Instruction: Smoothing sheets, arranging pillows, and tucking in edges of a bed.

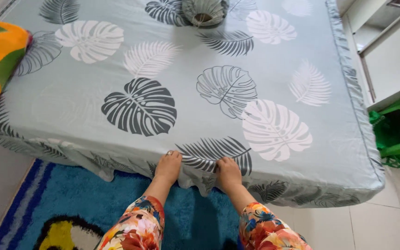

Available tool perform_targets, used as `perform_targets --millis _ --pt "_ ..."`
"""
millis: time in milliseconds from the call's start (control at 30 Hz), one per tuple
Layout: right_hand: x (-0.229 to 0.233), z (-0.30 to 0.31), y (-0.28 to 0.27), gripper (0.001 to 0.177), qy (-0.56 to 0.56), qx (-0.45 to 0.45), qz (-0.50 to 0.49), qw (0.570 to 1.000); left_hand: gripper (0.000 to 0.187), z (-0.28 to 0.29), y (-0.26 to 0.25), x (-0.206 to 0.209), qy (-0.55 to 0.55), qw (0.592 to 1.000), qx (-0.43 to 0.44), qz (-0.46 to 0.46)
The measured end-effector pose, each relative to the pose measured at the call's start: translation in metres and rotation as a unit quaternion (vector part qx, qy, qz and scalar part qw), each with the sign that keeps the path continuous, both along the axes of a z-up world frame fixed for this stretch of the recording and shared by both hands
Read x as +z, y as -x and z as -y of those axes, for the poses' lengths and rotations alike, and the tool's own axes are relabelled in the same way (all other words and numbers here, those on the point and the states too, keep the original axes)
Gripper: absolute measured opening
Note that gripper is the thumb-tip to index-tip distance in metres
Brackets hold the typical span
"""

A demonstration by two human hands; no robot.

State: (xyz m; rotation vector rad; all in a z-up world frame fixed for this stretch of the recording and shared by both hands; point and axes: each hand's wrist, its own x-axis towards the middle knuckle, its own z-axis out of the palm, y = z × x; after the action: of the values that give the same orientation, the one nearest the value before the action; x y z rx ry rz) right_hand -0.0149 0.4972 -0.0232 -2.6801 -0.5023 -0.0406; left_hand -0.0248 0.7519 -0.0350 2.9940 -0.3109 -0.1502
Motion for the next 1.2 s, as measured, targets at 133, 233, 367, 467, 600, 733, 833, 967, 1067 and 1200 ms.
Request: perform_targets --millis 133,233,367,467,600,733,833,967,1067,1200 --pt "-0.017 -0.001 -0.001 0.016 0.032 -0.044 -0.034 0.998 0.018 -0.004 0.008 -0.030 -0.005 0.999 -0.004 -0.037" --pt "-0.030 -0.006 -0.011 0.012 0.033 -0.062 -0.030 0.997 0.019 -0.016 0.018 -0.033 -0.030 0.998 -0.044 0.015" --pt "-0.021 -0.014 -0.020 0.010 0.040 -0.061 -0.020 0.997 0.029 -0.035 0.019 -0.008 0.014 0.996 -0.024 0.083" --pt "0.005 -0.040 -0.026 0.015 0.013 -0.022 -0.004 1.000 0.026 -0.057 -0.003 0.006 0.028 0.996 0.025 0.077" --pt "0.001 -0.073 -0.028 0.027 -0.070 0.084 0.003 0.994 0.024 -0.072 -0.015 -0.010 0.006 0.997 0.024 0.078" --pt "-0.018 -0.085 -0.029 0.013 -0.032 0.049 -0.039 0.998 0.016 -0.076 -0.019 -0.023 0.012 0.999 0.030 0.036" --pt "-0.039 -0.082 -0.035 0.011 0.000 0.072 -0.033 0.997 0.015 -0.069 -0.025 -0.027 0.010 0.999 0.041 0.002" --pt "-0.060 -0.091 -0.044 0.012 0.101 0.086 -0.074 0.988 0.016 -0.064 -0.033 -0.025 -0.003 0.996 0.065 -0.067" --pt "-0.054 -0.101 -0.055 0.015 0.158 0.062 -0.144 0.975 0.017 -0.066 -0.038 -0.035 -0.008 0.993 0.075 -0.095" --pt "-0.048 -0.106 -0.055 0.018 0.168 0.060 -0.171 0.969 0.017 -0.066 -0.039 -0.041 0.009 0.989 0.091 -0.115"
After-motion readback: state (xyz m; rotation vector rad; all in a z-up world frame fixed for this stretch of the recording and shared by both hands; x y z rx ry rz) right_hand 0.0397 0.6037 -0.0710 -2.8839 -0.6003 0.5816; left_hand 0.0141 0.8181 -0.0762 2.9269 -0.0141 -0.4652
